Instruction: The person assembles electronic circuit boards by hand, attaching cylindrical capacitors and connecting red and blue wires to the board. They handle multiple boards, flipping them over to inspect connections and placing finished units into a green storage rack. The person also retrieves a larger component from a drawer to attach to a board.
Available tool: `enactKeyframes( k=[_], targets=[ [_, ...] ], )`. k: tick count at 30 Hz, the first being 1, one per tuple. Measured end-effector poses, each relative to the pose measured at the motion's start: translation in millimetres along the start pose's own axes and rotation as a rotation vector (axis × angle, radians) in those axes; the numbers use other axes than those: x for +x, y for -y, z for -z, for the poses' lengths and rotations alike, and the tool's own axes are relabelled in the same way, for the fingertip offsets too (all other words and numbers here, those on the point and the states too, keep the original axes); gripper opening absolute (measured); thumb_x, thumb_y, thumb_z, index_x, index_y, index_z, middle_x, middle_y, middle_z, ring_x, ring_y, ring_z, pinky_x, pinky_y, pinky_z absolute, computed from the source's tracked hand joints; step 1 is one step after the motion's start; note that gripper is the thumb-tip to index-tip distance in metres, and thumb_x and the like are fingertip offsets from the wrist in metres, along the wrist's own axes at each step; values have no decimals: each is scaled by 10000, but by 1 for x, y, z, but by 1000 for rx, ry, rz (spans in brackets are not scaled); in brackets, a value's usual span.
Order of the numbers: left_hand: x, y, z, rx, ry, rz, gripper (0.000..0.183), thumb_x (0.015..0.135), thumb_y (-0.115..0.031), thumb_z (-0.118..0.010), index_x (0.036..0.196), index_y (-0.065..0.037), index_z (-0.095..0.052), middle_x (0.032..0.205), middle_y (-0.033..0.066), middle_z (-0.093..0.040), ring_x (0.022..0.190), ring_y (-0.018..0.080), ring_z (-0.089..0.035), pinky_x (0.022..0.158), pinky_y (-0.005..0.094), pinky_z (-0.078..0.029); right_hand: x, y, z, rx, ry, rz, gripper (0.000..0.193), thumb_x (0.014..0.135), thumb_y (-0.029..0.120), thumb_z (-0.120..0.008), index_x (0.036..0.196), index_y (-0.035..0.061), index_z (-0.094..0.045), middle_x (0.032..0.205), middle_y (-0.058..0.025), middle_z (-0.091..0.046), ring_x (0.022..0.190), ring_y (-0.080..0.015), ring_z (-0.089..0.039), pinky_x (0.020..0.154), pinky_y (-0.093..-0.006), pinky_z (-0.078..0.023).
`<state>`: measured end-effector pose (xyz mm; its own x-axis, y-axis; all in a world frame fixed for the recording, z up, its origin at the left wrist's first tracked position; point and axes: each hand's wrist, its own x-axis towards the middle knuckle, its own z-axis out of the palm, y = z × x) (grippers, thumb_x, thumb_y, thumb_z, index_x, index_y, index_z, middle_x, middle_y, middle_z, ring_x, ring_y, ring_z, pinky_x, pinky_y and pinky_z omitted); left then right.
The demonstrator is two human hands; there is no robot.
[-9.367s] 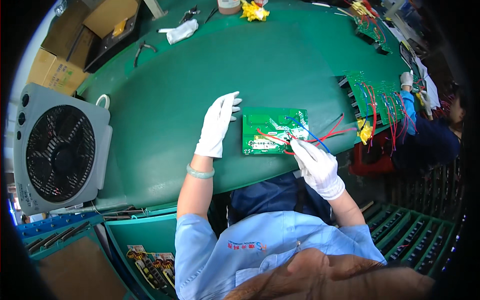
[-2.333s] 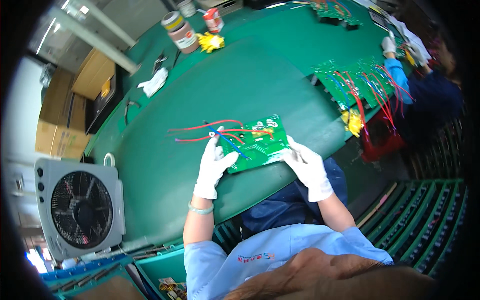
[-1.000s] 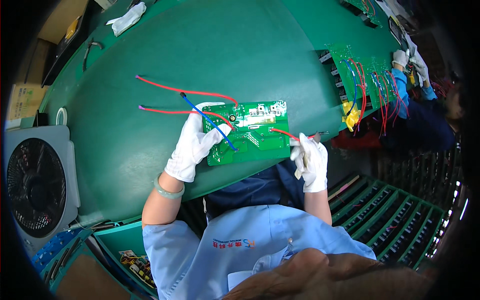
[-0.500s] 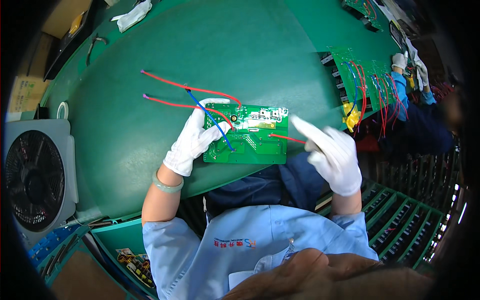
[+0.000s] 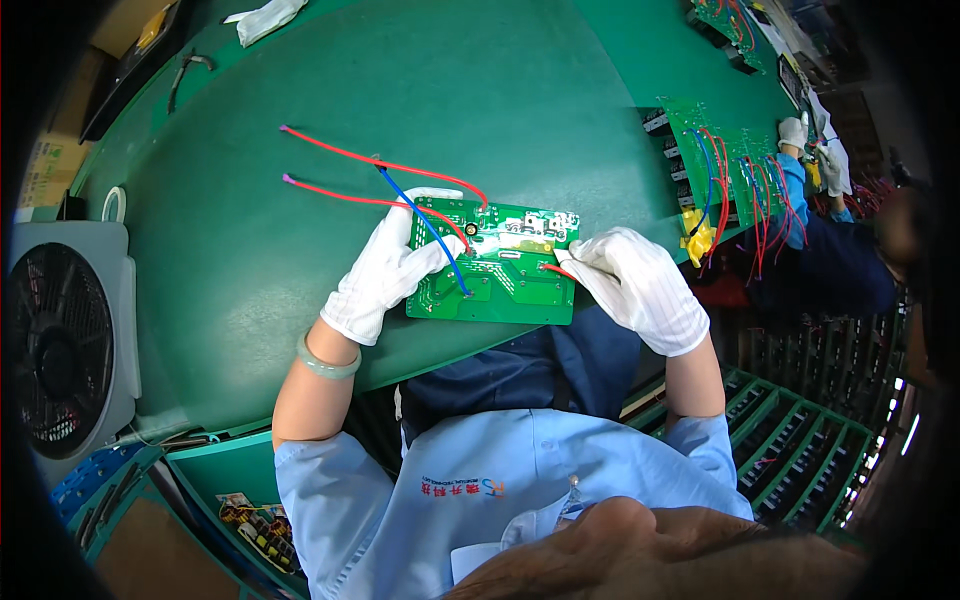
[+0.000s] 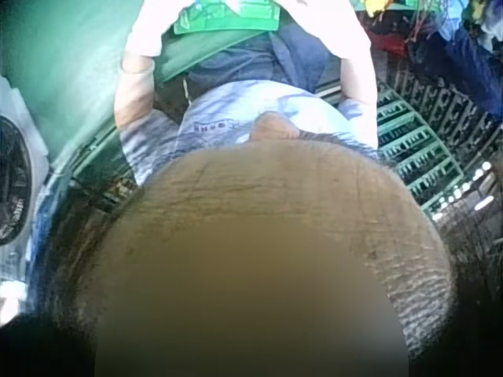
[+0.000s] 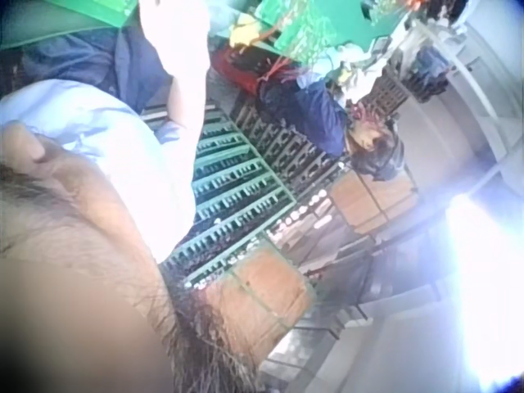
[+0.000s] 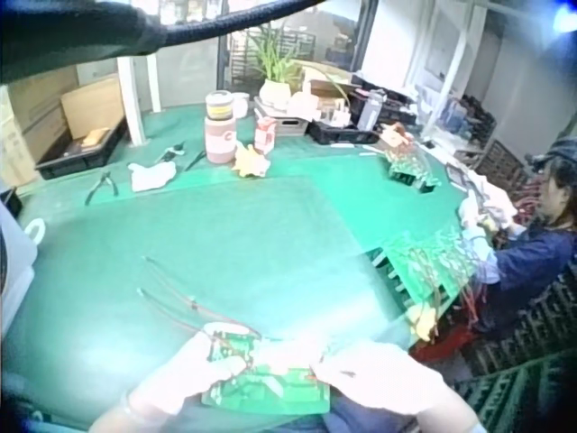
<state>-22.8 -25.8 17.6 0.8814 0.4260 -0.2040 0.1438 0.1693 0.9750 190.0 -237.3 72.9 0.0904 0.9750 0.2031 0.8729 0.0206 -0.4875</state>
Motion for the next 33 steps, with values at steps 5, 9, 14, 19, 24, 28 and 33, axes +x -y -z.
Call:
enactKeyframes(
  k=[5,9,14,19,24,28,33],
  targets=[
    [1,0,2,25,20,19,469,912,-158,-689,1328,-38,-510,1069,47,-643,845,66,-553,714,246,-484,-5,2,1,-33,75,2,172,885,159,-720,932,38,-608,845,-128,-644,747,-322,-625,634,-404,-497],
    [0,-3,0,31,-5,24,467,914,-167,-687,1326,-38,-512,1083,55,-640,847,74,-553,722,253,-488,-5,3,3,-26,54,27,166,885,150,-717,934,36,-607,860,-123,-652,763,-316,-635,646,-396,-503],
    [1,0,1,40,-1,41,467,916,-165,-682,1329,-35,-506,1102,69,-630,864,94,-561,744,265,-495,-6,2,2,-9,56,12,164,884,145,-716,929,35,-604,857,-117,-651,761,-313,-636,651,-395,-506],
    [-1,-5,0,36,32,14,495,919,-151,-668,1356,-29,-471,1120,82,-620,879,102,-568,757,277,-501,-4,-2,-5,0,51,-4,169,882,152,-719,929,38,-603,843,-123,-645,752,-316,-638,646,-402,-506],
    [-3,6,-1,66,24,-67,481,929,-121,-645,1363,-25,-461,1111,83,-615,876,109,-569,776,285,-502,-1,-3,-5,48,123,-61,187,884,170,-721,944,38,-604,849,-138,-656,760,-326,-648,652,-408,-513],
    [-2,3,-3,41,15,-39,474,929,-96,-635,1366,-34,-463,1102,85,-617,882,109,-567,786,291,-501,-10,1,2,61,109,-43,187,889,163,-717,945,29,-599,879,-137,-679,783,-332,-659,673,-406,-525],
    [-1,9,-2,83,10,-89,472,932,-104,-634,1368,-48,-463,1079,85,-621,866,113,-566,769,285,-500,-12,2,3,62,118,-49,182,887,142,-716,945,21,-593,886,-134,-684,774,-327,-663,673,-400,-531]
  ],
)
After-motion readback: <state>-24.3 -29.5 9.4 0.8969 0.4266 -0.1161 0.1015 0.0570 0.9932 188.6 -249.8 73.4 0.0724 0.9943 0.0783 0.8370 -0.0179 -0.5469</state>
